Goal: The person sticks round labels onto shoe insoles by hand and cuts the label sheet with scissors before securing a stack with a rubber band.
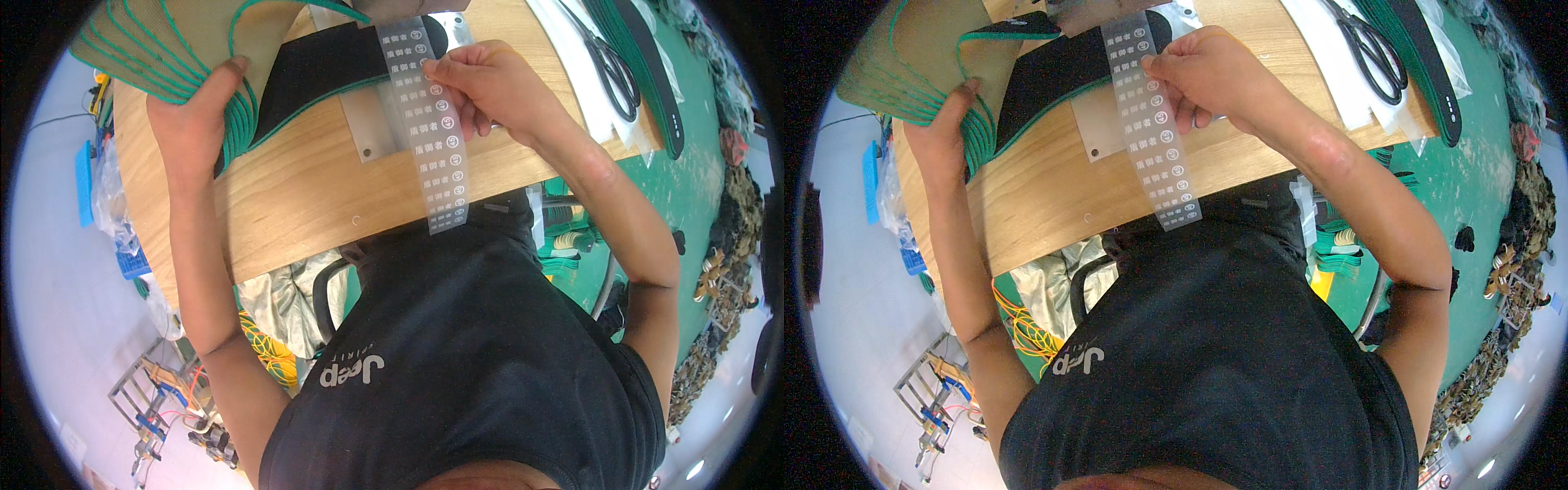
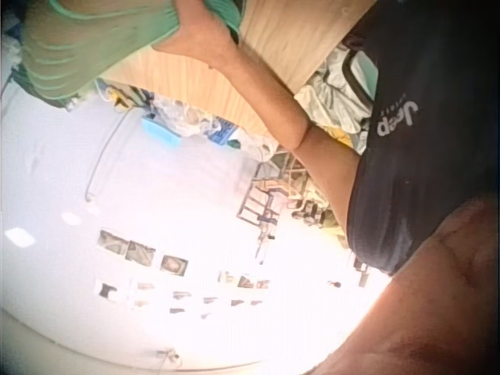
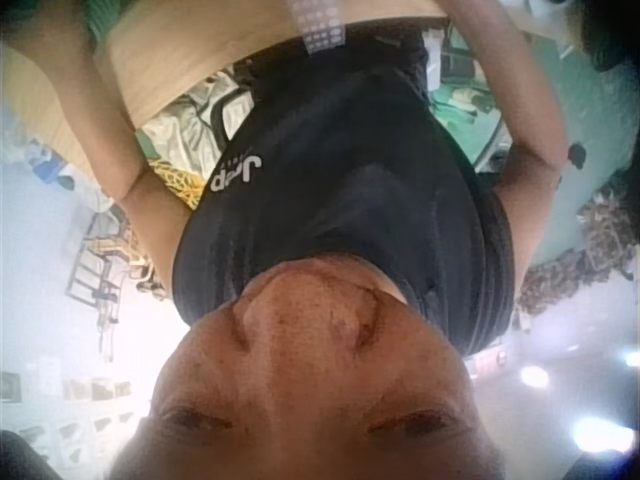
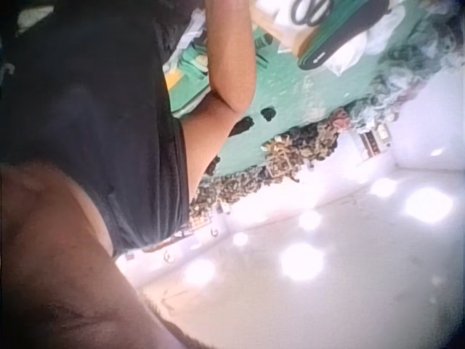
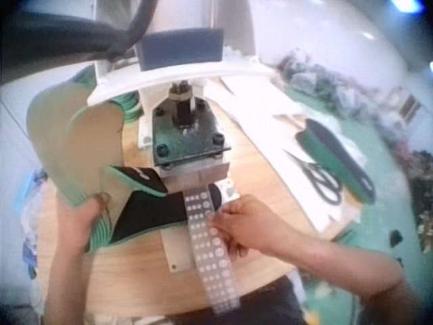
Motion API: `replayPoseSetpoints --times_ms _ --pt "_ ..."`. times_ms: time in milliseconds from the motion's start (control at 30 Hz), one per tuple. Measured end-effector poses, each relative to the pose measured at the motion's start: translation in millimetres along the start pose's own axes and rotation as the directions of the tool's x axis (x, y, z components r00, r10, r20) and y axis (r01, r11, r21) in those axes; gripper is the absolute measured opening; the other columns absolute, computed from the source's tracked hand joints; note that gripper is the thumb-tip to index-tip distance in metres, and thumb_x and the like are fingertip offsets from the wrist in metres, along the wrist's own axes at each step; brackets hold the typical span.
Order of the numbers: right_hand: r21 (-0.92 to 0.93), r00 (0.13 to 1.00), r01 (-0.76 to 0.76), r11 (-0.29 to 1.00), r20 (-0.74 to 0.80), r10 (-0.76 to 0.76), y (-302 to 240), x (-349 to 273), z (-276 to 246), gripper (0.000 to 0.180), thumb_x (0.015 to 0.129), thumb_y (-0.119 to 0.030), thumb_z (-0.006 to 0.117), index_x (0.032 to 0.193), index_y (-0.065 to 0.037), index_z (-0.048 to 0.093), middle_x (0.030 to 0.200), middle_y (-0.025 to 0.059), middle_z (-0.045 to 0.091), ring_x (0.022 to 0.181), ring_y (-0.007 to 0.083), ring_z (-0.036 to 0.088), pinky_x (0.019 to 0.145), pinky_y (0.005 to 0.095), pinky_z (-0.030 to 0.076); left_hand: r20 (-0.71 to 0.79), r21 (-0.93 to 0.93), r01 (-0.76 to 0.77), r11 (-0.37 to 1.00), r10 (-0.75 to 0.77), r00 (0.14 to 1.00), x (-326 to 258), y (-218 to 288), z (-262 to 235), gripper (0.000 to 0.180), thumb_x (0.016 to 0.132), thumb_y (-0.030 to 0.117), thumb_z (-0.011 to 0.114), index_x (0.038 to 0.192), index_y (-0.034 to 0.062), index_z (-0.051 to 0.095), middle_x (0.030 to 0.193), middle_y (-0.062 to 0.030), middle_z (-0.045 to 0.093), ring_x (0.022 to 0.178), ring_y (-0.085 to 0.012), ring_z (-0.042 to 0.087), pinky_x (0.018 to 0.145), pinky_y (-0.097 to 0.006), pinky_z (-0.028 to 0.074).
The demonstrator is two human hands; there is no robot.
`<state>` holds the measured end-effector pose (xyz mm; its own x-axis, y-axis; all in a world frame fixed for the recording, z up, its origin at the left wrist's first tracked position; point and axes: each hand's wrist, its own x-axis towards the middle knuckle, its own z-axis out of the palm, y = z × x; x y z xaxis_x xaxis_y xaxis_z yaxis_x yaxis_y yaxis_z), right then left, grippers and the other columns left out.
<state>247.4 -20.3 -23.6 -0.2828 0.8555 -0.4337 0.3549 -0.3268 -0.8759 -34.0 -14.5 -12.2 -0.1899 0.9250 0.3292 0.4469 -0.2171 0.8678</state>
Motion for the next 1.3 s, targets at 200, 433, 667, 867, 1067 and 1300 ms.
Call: replayPoseSetpoints --times_ms 200,433,667,867,1067,1300 --pt "0.003 1.0 -0.016 1.0 0.015 0.016 -0.3 -0.5 -2.8 0.031 0.09 -0.027 0.056 0.072 -0.003 0.061 0.057 0.0044 0.06 0.044 0.0103 0.056 0.037 0.0209 0.04 0.022 0.016 -0.012 1.0 0.012 1.0 -0.7 -0.4 3.1 0.035 0.068 0.02 0.074 0.09 -0.0039 0.064 0.085 -0.0081 0.065 0.077 -0.0147 0.058 0.074 -0.028 0.046" --pt "0.024 0.997 -0.03 0.999 -0.065 0.031 -8.6 -15.0 1.8 0.032 0.089 -0.027 0.056 0.071 -0.001 0.061 0.056 0.006 0.06 0.043 0.0115 0.055 0.036 0.0225 0.038 0.383 0.258 -0.105 0.96 -0.002 0.924 -9.1 22.9 23.2 0.06 0.063 0.023 0.078 0.117 0.0086 0.058 0.097 -0.0148 0.065 0.087 -0.0276 0.063 0.078 -0.034 0.048" --pt "0.08 0.985 0.162 0.984 -0.076 -0.156 12.6 -13.0 0.4 0.027 0.088 -0.022 0.056 0.075 0.001 0.061 0.062 0.0059 0.061 0.046 0.0095 0.053 0.042 0.0204 0.038 0.509 0.529 -0.37 0.763 0.064 0.859 -3.4 21.9 31.2 0.076 0.059 0.024 0.08 0.126 0.0044 0.049 0.099 -0.0194 0.063 0.092 -0.0362 0.06 0.082 -0.039 0.047" --pt "0.451 0.973 0.195 0.871 -0.2 -0.114 29.0 -28.1 -20.0 0.023 0.092 -0.02 0.053 0.082 -0.001 0.061 0.067 0.0051 0.062 0.051 0.0079 0.054 0.043 0.0199 0.038 0.475 0.484 -0.368 0.793 0.115 0.872 -5.3 22.0 28.4 0.056 0.063 0.022 0.08 0.109 0.0021 0.056 0.092 -0.0172 0.065 0.083 -0.0315 0.062 0.076 -0.037 0.048" --pt "0.459 0.987 0.141 0.877 -0.133 -0.09 26.2 -19.0 -20.0 0.025 0.092 -0.022 0.052 0.08 -0.002 0.061 0.066 0.0037 0.061 0.052 0.0081 0.054 0.044 0.0201 0.037 0.409 0.341 -0.138 0.93 -0.015 0.913 -4.1 20.1 16.5 0.044 0.066 0.015 0.074 0.106 0.0007 0.062 0.081 -0.0127 0.066 0.073 -0.0209 0.063 0.069 -0.03 0.049" --pt "0.038 1.0 -0.012 0.999 0.006 0.011 -3.4 -0.1 -6.5 0.029 0.091 -0.026 0.054 0.074 -0.004 0.061 0.059 0.0044 0.06 0.044 0.0101 0.054 0.039 0.0223 0.035 -0.017 0.05 0.015 0.999 -0.014 1.0 -2.9 6.6 0.8 0.025 0.069 0.01 0.073 0.088 -0.0045 0.064 0.083 -0.0063 0.066 0.074 -0.0123 0.059 0.071 -0.026 0.046"
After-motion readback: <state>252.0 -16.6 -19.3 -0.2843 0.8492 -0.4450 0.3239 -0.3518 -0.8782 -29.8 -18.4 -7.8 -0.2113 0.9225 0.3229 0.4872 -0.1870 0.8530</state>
